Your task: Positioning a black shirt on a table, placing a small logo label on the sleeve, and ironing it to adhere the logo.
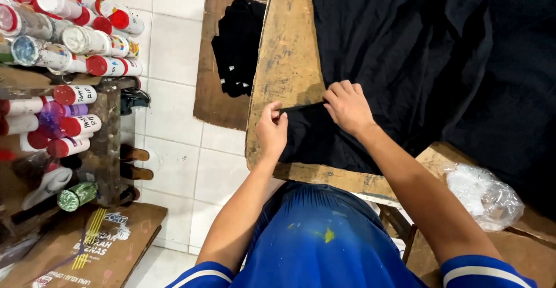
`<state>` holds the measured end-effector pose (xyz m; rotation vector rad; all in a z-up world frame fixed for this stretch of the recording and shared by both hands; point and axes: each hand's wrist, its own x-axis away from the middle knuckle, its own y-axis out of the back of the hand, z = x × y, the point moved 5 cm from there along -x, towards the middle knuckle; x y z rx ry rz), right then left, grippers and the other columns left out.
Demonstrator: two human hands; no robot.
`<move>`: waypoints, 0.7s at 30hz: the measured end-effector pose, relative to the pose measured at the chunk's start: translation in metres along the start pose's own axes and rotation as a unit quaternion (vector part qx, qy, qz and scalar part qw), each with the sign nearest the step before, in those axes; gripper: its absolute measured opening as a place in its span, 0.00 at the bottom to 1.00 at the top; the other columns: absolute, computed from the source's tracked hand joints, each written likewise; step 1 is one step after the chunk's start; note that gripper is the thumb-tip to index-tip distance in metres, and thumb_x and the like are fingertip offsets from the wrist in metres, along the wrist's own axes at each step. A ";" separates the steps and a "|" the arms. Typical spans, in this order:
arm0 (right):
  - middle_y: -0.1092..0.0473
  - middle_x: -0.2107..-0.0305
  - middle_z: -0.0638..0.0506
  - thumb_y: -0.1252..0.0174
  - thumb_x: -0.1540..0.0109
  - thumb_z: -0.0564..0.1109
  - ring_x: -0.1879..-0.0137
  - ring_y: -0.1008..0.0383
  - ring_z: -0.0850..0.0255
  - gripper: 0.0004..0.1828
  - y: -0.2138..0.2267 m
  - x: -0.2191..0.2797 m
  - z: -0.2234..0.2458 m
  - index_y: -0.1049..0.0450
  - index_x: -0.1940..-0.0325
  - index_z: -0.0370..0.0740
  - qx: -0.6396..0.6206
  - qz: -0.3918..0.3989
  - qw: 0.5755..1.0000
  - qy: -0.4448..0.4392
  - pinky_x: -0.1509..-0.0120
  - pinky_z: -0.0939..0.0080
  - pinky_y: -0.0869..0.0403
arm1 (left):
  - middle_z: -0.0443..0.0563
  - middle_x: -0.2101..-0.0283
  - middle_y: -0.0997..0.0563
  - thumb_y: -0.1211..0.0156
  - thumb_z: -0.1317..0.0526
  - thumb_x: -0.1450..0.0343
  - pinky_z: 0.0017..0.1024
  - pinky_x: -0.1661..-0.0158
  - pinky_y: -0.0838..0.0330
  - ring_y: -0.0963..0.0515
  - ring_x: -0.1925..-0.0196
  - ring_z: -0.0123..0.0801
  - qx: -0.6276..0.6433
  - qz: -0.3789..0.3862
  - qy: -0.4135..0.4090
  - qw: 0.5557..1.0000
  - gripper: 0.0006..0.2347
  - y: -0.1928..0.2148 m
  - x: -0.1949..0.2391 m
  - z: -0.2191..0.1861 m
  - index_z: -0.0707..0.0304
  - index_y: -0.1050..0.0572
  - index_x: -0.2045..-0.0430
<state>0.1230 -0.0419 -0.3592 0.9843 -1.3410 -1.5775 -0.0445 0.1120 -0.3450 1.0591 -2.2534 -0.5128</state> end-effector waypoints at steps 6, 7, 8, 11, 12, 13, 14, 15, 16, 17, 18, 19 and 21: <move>0.33 0.50 0.48 0.54 0.32 0.46 0.41 0.33 0.49 0.13 0.019 0.008 0.058 0.27 0.48 0.45 -0.071 -0.099 0.989 0.089 0.44 0.53 0.34 | 0.52 0.64 0.17 0.39 0.59 0.28 0.41 0.58 0.21 0.15 0.58 0.45 -0.092 -0.006 -0.071 0.993 0.12 0.000 -0.003 0.003 0.54 0.22 0.50; 0.33 0.46 0.44 0.57 0.31 0.44 0.39 0.32 0.47 0.15 0.023 0.009 0.070 0.27 0.46 0.41 -0.103 -0.106 0.981 0.124 0.42 0.53 0.33 | 0.53 0.63 0.17 0.39 0.58 0.27 0.41 0.57 0.21 0.16 0.57 0.46 -0.110 -0.009 -0.089 0.990 0.12 -0.001 -0.005 0.003 0.54 0.23 0.50; 0.33 0.46 0.44 0.57 0.31 0.44 0.39 0.32 0.47 0.15 0.023 0.010 0.071 0.27 0.46 0.41 -0.103 -0.105 0.981 0.123 0.42 0.53 0.33 | 0.53 0.63 0.17 0.39 0.58 0.27 0.41 0.57 0.21 0.16 0.57 0.46 -0.111 -0.009 -0.088 0.990 0.12 0.000 -0.004 0.002 0.54 0.23 0.50; 0.37 0.36 0.42 0.46 0.35 0.54 0.29 0.39 0.48 0.27 0.019 0.010 0.075 0.31 0.35 0.39 -0.061 -0.075 0.988 0.120 0.28 0.51 0.38 | 0.58 0.62 0.16 0.41 0.55 0.26 0.45 0.57 0.21 0.15 0.58 0.50 -0.118 -0.011 -0.085 0.989 0.14 0.010 -0.001 -0.007 0.55 0.24 0.47; 0.41 0.32 0.43 0.46 0.36 0.57 0.27 0.42 0.49 0.31 0.014 0.012 0.076 0.35 0.31 0.43 -0.055 -0.036 0.992 0.105 0.25 0.50 0.42 | 0.60 0.63 0.16 0.41 0.51 0.27 0.50 0.56 0.23 0.16 0.57 0.55 -0.136 0.027 -0.074 0.988 0.19 0.013 0.005 -0.012 0.54 0.28 0.43; 0.45 0.29 0.45 0.45 0.36 0.59 0.25 0.45 0.49 0.35 0.009 0.014 0.076 0.39 0.26 0.47 -0.048 0.002 0.995 0.089 0.22 0.49 0.46 | 0.62 0.63 0.15 0.42 0.46 0.28 0.54 0.54 0.24 0.16 0.57 0.59 -0.154 0.065 -0.063 0.984 0.24 0.015 0.011 -0.016 0.53 0.32 0.38; 0.45 0.29 0.45 0.45 0.36 0.59 0.25 0.45 0.49 0.35 0.009 0.014 0.078 0.39 0.26 0.47 -0.046 0.002 0.995 0.089 0.22 0.49 0.46 | 0.62 0.63 0.15 0.42 0.46 0.28 0.54 0.54 0.24 0.16 0.57 0.59 -0.153 0.065 -0.064 0.984 0.24 0.023 0.018 -0.021 0.53 0.32 0.38; 0.48 0.27 0.46 0.46 0.36 0.60 0.23 0.48 0.50 0.36 0.007 0.014 0.078 0.40 0.25 0.49 -0.051 0.024 0.996 0.074 0.21 0.49 0.49 | 0.63 0.60 0.15 0.42 0.47 0.28 0.52 0.55 0.24 0.16 0.55 0.59 -0.174 0.107 -0.065 0.977 0.26 0.026 0.027 -0.025 0.51 0.36 0.35; 0.51 0.24 0.47 0.47 0.35 0.61 0.22 0.50 0.51 0.36 0.004 0.016 0.081 0.42 0.25 0.50 -0.057 0.047 0.995 0.060 0.19 0.48 0.51 | 0.63 0.57 0.15 0.42 0.48 0.28 0.50 0.55 0.23 0.16 0.54 0.59 -0.196 0.149 -0.064 0.967 0.28 0.030 0.037 -0.027 0.49 0.39 0.32; 0.51 0.24 0.47 0.47 0.35 0.61 0.22 0.50 0.51 0.36 0.005 0.015 0.079 0.42 0.25 0.50 -0.058 0.048 0.995 0.061 0.19 0.48 0.51 | 0.63 0.57 0.15 0.42 0.48 0.28 0.50 0.55 0.23 0.16 0.54 0.59 -0.195 0.149 -0.063 0.967 0.28 0.029 0.038 -0.014 0.49 0.39 0.32; 0.51 0.24 0.47 0.45 0.36 0.59 0.21 0.51 0.50 0.36 0.005 0.015 0.079 0.41 0.25 0.50 -0.076 0.064 0.993 0.057 0.19 0.48 0.51 | 0.62 0.57 0.15 0.43 0.51 0.27 0.49 0.56 0.23 0.16 0.54 0.57 -0.198 0.116 -0.063 0.971 0.25 0.031 0.039 0.000 0.50 0.37 0.33; 0.51 0.24 0.47 0.44 0.36 0.56 0.21 0.51 0.49 0.35 0.005 0.015 0.079 0.41 0.25 0.51 -0.095 0.079 0.991 0.052 0.19 0.47 0.52 | 0.61 0.58 0.15 0.44 0.55 0.25 0.48 0.56 0.22 0.15 0.55 0.56 -0.200 0.084 -0.063 0.974 0.22 0.034 0.041 0.013 0.51 0.35 0.34; 0.46 0.27 0.46 0.43 0.37 0.55 0.23 0.46 0.48 0.32 0.026 0.024 0.066 0.36 0.29 0.50 -0.116 0.044 0.991 0.048 0.22 0.46 0.48 | 0.59 0.54 0.19 0.41 0.57 0.27 0.46 0.54 0.25 0.19 0.51 0.54 -0.234 0.009 -0.146 0.961 0.20 0.031 0.041 0.018 0.52 0.32 0.39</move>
